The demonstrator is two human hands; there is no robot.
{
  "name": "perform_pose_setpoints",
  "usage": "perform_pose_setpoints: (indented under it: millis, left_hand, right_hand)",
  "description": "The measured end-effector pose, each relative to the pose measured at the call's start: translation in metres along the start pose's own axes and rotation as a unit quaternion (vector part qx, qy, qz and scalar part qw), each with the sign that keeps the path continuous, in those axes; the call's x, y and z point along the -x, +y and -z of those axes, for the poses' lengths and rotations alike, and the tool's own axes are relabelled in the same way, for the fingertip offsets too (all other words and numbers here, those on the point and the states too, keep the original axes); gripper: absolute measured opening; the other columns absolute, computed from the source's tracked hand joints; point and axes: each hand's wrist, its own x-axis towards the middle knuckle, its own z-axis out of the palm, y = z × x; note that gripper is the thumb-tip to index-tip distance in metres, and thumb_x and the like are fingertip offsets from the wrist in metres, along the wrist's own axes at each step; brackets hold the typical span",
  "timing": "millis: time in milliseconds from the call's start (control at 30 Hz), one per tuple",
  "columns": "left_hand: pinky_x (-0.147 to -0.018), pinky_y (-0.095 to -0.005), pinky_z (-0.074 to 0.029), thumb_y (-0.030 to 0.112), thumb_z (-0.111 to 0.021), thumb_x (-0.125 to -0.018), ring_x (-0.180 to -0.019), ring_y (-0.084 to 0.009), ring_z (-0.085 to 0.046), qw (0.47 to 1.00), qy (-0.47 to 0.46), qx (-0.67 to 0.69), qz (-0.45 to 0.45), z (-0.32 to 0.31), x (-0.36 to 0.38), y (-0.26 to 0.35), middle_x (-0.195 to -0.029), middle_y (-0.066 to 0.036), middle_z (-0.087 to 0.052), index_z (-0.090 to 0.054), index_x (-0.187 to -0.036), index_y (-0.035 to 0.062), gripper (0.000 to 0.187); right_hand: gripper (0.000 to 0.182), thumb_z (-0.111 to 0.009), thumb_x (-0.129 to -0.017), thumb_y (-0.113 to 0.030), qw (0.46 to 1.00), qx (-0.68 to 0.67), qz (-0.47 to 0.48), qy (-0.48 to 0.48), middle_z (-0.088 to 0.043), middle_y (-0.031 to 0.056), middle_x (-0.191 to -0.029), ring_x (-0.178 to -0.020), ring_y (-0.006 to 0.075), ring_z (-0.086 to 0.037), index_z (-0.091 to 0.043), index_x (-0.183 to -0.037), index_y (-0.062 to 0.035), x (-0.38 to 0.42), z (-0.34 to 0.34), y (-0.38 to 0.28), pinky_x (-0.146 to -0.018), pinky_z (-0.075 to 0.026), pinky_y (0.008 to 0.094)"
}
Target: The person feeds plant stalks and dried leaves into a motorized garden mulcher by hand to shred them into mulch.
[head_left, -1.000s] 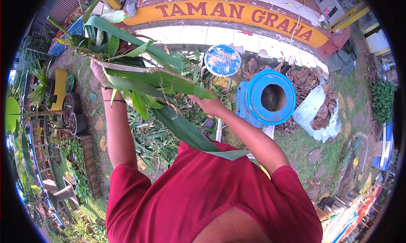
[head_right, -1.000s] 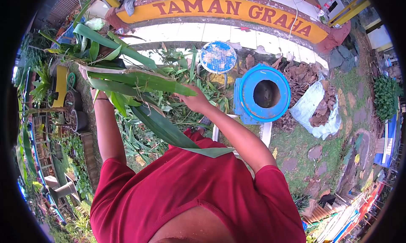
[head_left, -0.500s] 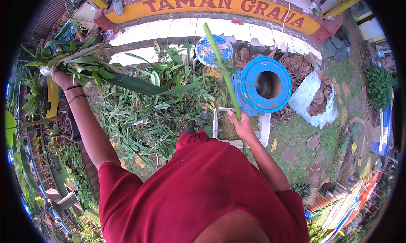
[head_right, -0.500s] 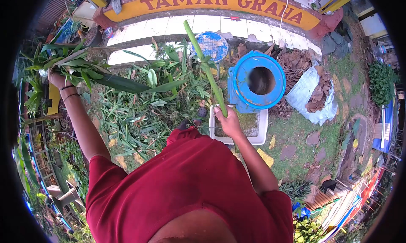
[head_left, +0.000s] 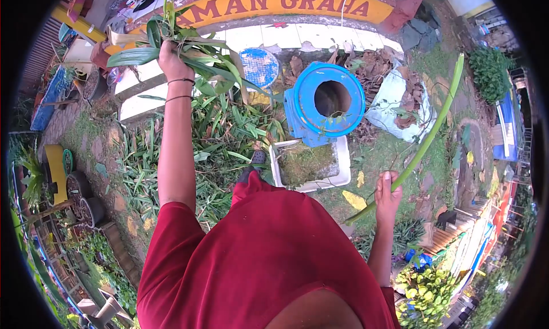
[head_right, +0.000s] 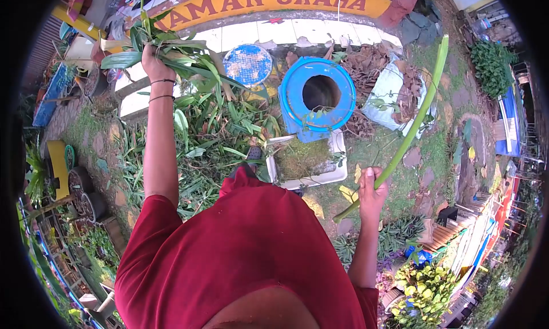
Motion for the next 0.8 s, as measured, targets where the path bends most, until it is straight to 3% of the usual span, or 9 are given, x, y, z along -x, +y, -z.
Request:
perform_pose_setpoints:
  millis: [33, 200, 267, 333, 433, 533, 600, 700, 800]
  left_hand:
    - [-0.078, -0.0351, -0.052, 0.015, -0.044, -0.092, -0.082, -0.0211, -0.064, 0.999, -0.002, -0.034, 0.004, -0.006, -0.004, -0.029, -0.09, -0.009, -0.065, -0.063, -0.092, 0.0004, 0.024]
    - [-0.067, -0.0301, -0.049, 0.001, -0.057, -0.083, -0.07, -0.0157, -0.061, 1.0, -0.011, 0.004, -0.022, -0.09, 0.04, -0.137, -0.08, -0.006, -0.063, -0.063, -0.087, -0.0014, 0.008]
    - [-0.066, -0.0286, -0.048, 0.0, -0.059, -0.081, -0.071, -0.0137, -0.059, 0.999, -0.025, -0.035, -0.03, -0.116, 0.055, -0.172, -0.082, -0.005, -0.063, -0.062, -0.089, -0.0014, 0.009]
    - [-0.066, -0.0281, -0.047, -0.001, -0.059, -0.08, -0.072, -0.0122, -0.058, 0.994, -0.047, -0.054, -0.077, -0.15, 0.074, -0.195, -0.083, -0.005, -0.062, -0.061, -0.09, -0.0015, 0.01]
    - [-0.068, -0.0305, -0.047, 0.002, -0.06, -0.082, -0.074, -0.0135, -0.057, 0.978, -0.114, -0.163, -0.066, -0.178, 0.104, -0.22, -0.083, -0.005, -0.062, -0.058, -0.088, -0.0041, 0.009]
    - [-0.066, -0.0311, -0.047, 0.005, -0.062, -0.082, -0.072, -0.0133, -0.057, 0.973, -0.132, -0.175, -0.071, -0.172, 0.125, -0.281, -0.081, -0.005, -0.062, -0.058, -0.086, -0.0048, 0.011]
    - [-0.066, -0.0312, -0.047, 0.004, -0.062, -0.082, -0.072, -0.0134, -0.058, 0.978, -0.127, -0.165, 0.026, -0.162, 0.153, -0.301, -0.08, -0.006, -0.062, -0.058, -0.085, -0.0052, 0.011]
    - [-0.073, -0.0315, -0.049, 0.004, -0.063, -0.082, -0.08, -0.015, -0.061, 0.948, -0.186, -0.244, 0.081, -0.123, 0.191, -0.341, -0.088, -0.008, -0.065, -0.06, -0.095, -0.0072, 0.017]
    - [-0.072, -0.0345, -0.05, 0.003, -0.065, -0.079, -0.077, -0.0195, -0.065, 0.957, -0.162, -0.207, 0.121, -0.098, 0.224, -0.364, -0.086, -0.012, -0.067, -0.059, -0.094, -0.0058, 0.018]
  right_hand:
    - [0.018, -0.053, -0.101, -0.023, 0.999, -0.008, -0.007, 0.043, -0.042, -0.006, -0.065, -0.05, 0.0, -0.031, -0.054, -0.094, -0.0071, 0.007, 0.011, -0.001, -0.043, -0.022, 0.0187]
    - [0.02, -0.052, -0.101, -0.027, 0.991, 0.01, 0.004, 0.134, -0.04, -0.0054, -0.063, -0.042, 0.0007, -0.027, -0.053, -0.092, -0.009, 0.039, 0.056, 0.016, -0.037, -0.021, 0.0192]
    - [0.018, -0.053, -0.101, -0.024, 0.983, -0.034, -0.02, 0.181, -0.04, -0.0068, -0.063, -0.047, -0.0004, -0.029, -0.054, -0.093, -0.0085, 0.054, 0.069, 0.028, -0.041, -0.02, 0.0176]
    - [0.018, -0.053, -0.101, -0.025, 0.979, -0.05, -0.016, 0.199, -0.039, -0.0068, -0.061, -0.046, -0.0003, -0.028, -0.053, -0.092, -0.0093, 0.068, 0.079, 0.037, -0.039, -0.02, 0.0181]
    - [0.021, -0.052, -0.101, -0.027, 0.958, -0.097, -0.037, 0.268, -0.037, -0.0064, -0.058, -0.04, 0.0013, -0.026, -0.051, -0.088, -0.0108, 0.086, 0.075, 0.041, -0.035, -0.019, 0.0201]
    - [0.022, -0.052, -0.101, -0.028, 0.946, -0.118, -0.04, 0.3, -0.038, -0.0058, -0.058, -0.039, 0.0019, -0.027, -0.05, -0.087, -0.0108, 0.102, 0.079, 0.056, -0.034, -0.02, 0.0201]
    - [0.023, -0.052, -0.101, -0.029, 0.94, -0.113, -0.047, 0.319, -0.038, -0.0052, -0.058, -0.039, 0.0024, -0.028, -0.05, -0.087, -0.0108, 0.111, 0.079, 0.059, -0.033, -0.021, 0.0203]
    - [0.023, -0.053, -0.1, -0.03, 0.925, -0.113, -0.069, 0.356, -0.038, -0.0048, -0.059, -0.039, 0.0027, -0.028, -0.05, -0.088, -0.0106, 0.12, 0.081, 0.064, -0.033, -0.021, 0.0203]
    - [0.024, -0.054, -0.1, -0.03, 0.927, -0.105, -0.066, 0.354, -0.039, -0.0046, -0.059, -0.039, 0.0027, -0.028, -0.05, -0.088, -0.0103, 0.121, 0.077, 0.066, -0.034, -0.021, 0.0205]
